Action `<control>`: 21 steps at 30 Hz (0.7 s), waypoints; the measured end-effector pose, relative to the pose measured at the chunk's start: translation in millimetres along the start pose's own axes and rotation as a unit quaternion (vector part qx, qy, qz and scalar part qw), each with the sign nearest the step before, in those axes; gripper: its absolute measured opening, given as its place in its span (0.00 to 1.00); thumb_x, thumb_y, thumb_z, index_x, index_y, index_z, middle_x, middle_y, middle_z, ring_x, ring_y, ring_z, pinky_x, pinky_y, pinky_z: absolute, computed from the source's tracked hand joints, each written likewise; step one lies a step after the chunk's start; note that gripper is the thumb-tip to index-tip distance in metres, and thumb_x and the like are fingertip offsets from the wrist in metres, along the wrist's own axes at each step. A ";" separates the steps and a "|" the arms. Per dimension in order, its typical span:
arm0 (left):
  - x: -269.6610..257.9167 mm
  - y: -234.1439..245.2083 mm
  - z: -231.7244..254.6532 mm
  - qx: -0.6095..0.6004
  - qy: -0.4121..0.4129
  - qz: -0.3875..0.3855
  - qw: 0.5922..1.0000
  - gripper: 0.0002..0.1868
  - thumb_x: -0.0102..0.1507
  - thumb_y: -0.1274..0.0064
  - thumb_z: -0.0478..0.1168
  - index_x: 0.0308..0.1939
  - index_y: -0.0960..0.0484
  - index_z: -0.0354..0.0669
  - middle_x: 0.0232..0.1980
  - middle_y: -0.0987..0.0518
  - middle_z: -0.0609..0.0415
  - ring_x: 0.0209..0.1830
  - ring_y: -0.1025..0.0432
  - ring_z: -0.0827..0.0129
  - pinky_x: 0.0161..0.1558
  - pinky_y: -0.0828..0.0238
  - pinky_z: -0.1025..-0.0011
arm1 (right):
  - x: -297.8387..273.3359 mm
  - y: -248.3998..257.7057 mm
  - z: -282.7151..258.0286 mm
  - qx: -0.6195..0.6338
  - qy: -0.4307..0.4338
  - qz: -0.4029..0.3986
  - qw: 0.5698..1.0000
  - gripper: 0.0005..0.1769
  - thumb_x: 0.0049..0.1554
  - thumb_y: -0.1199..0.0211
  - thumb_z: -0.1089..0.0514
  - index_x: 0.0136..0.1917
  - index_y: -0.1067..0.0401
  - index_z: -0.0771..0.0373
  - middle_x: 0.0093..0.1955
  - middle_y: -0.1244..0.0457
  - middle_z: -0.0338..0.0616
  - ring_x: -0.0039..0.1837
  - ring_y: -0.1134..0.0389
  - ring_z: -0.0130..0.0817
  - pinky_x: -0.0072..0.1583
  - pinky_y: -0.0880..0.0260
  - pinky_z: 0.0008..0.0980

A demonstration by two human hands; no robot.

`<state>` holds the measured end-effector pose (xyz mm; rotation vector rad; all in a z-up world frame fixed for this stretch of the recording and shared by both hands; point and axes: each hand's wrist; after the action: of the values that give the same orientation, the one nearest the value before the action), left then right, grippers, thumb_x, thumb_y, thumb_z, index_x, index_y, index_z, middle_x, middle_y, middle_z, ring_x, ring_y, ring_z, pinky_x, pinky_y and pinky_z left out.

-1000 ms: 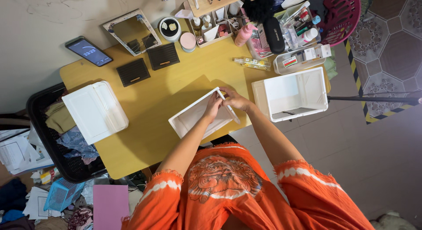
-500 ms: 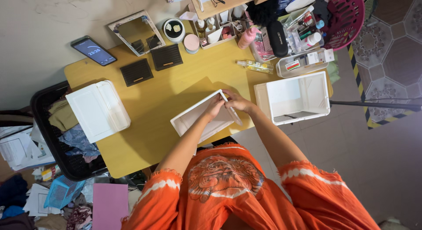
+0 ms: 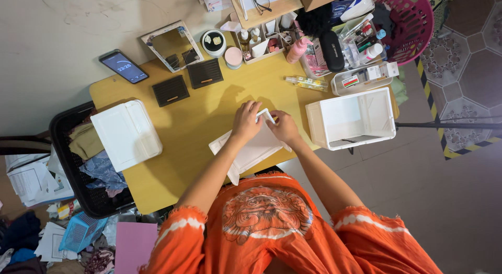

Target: The person assembles two white plastic storage containers by folding and interlocking their side panels. They then place a metal grid insert into one container and set it aside, before repeating the assembly process with a second container.

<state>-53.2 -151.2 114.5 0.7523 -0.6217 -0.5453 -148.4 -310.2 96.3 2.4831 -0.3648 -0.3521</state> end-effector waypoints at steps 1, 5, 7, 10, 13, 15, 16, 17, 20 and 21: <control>3.9 -2.5 -2.4 -0.017 -0.005 -0.007 1.000 0.21 0.54 0.42 0.33 0.53 0.21 0.33 0.49 0.20 0.40 0.45 0.22 0.45 0.44 0.25 0.54 | -0.4 -1.7 -3.9 -0.005 -0.001 0.014 1.000 0.20 0.52 0.31 0.54 0.55 0.23 0.65 0.51 0.30 0.52 0.44 0.28 0.44 0.49 0.27 0.40; 3.6 -18.2 -7.5 -0.080 0.056 -0.088 0.991 0.15 0.62 0.48 0.32 0.53 0.21 0.35 0.47 0.18 0.39 0.44 0.23 0.42 0.44 0.25 0.52 | 3.7 -10.4 -13.5 -0.017 -0.025 0.056 0.998 0.18 0.54 0.31 0.53 0.56 0.23 0.64 0.51 0.30 0.51 0.45 0.28 0.46 0.47 0.28 0.42; 0.3 -23.8 -8.1 -0.100 0.096 -0.128 0.982 0.11 0.65 0.50 0.30 0.51 0.20 0.35 0.44 0.17 0.38 0.43 0.23 0.41 0.43 0.26 0.50 | 7.1 -13.1 -13.8 -0.034 -0.025 0.063 0.997 0.16 0.54 0.32 0.55 0.55 0.22 0.62 0.52 0.30 0.50 0.46 0.28 0.47 0.48 0.28 0.42; -1.4 -25.5 -10.3 -0.121 0.096 -0.129 0.980 0.10 0.65 0.52 0.29 0.48 0.19 0.35 0.43 0.17 0.37 0.43 0.23 0.40 0.43 0.27 0.49 | 12.1 -15.6 -13.4 -0.044 -0.036 0.065 0.996 0.14 0.54 0.34 0.57 0.54 0.21 0.61 0.51 0.29 0.50 0.46 0.27 0.47 0.48 0.27 0.42; -0.3 -23.2 -12.3 -0.143 0.074 -0.101 0.982 0.11 0.64 0.53 0.29 0.50 0.19 0.33 0.43 0.18 0.35 0.44 0.24 0.39 0.44 0.26 0.50 | 13.1 -17.8 -15.7 -0.067 -0.023 0.076 0.995 0.14 0.52 0.35 0.59 0.51 0.20 0.62 0.49 0.29 0.51 0.47 0.28 0.51 0.47 0.27 0.45; 0.5 -22.8 -11.3 -0.153 0.075 -0.095 0.981 0.12 0.65 0.53 0.29 0.51 0.19 0.33 0.43 0.18 0.34 0.44 0.23 0.40 0.44 0.26 0.51 | 13.8 -16.4 -16.1 -0.085 -0.010 0.076 0.993 0.12 0.50 0.35 0.60 0.49 0.21 0.63 0.47 0.30 0.53 0.46 0.29 0.54 0.46 0.28 0.47; 0.6 -22.1 -11.3 -0.152 0.078 -0.096 0.981 0.13 0.64 0.53 0.29 0.51 0.19 0.33 0.43 0.18 0.34 0.44 0.23 0.40 0.44 0.26 0.51 | 15.4 -15.9 -16.1 -0.090 -0.006 0.070 0.993 0.11 0.50 0.35 0.61 0.47 0.21 0.64 0.45 0.30 0.54 0.46 0.29 0.55 0.46 0.28 0.48; 0.9 -21.4 -11.1 -0.151 0.082 -0.098 0.980 0.13 0.64 0.52 0.29 0.51 0.19 0.33 0.43 0.18 0.34 0.43 0.23 0.40 0.44 0.26 0.51 | 16.9 -15.5 -15.8 -0.095 -0.002 0.064 0.993 0.09 0.50 0.35 0.61 0.45 0.22 0.65 0.44 0.31 0.54 0.46 0.29 0.57 0.46 0.28 0.49; 2.7 -18.9 -10.5 -0.147 0.088 -0.116 0.978 0.12 0.65 0.52 0.29 0.51 0.18 0.34 0.43 0.18 0.34 0.43 0.23 0.40 0.43 0.26 0.51 | 21.8 -14.0 -12.2 -0.087 0.024 0.048 0.995 0.07 0.50 0.35 0.61 0.41 0.24 0.66 0.41 0.32 0.57 0.45 0.30 0.58 0.46 0.29 0.49; 3.0 -17.7 -10.4 -0.145 0.090 -0.124 0.977 0.12 0.65 0.53 0.29 0.51 0.18 0.34 0.42 0.18 0.34 0.43 0.23 0.40 0.43 0.26 0.51 | 23.0 -13.9 -10.6 -0.085 0.028 0.043 0.995 0.06 0.50 0.35 0.61 0.41 0.24 0.67 0.41 0.32 0.57 0.45 0.30 0.58 0.46 0.29 0.49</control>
<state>-48.0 -159.3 96.1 0.5970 -0.2711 -0.7696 -121.1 -301.5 92.5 2.2974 -0.3991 -0.2659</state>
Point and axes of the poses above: each hand's wrist, its own x-axis towards the middle knuckle, its own y-axis out of the back of the hand, z = x × y
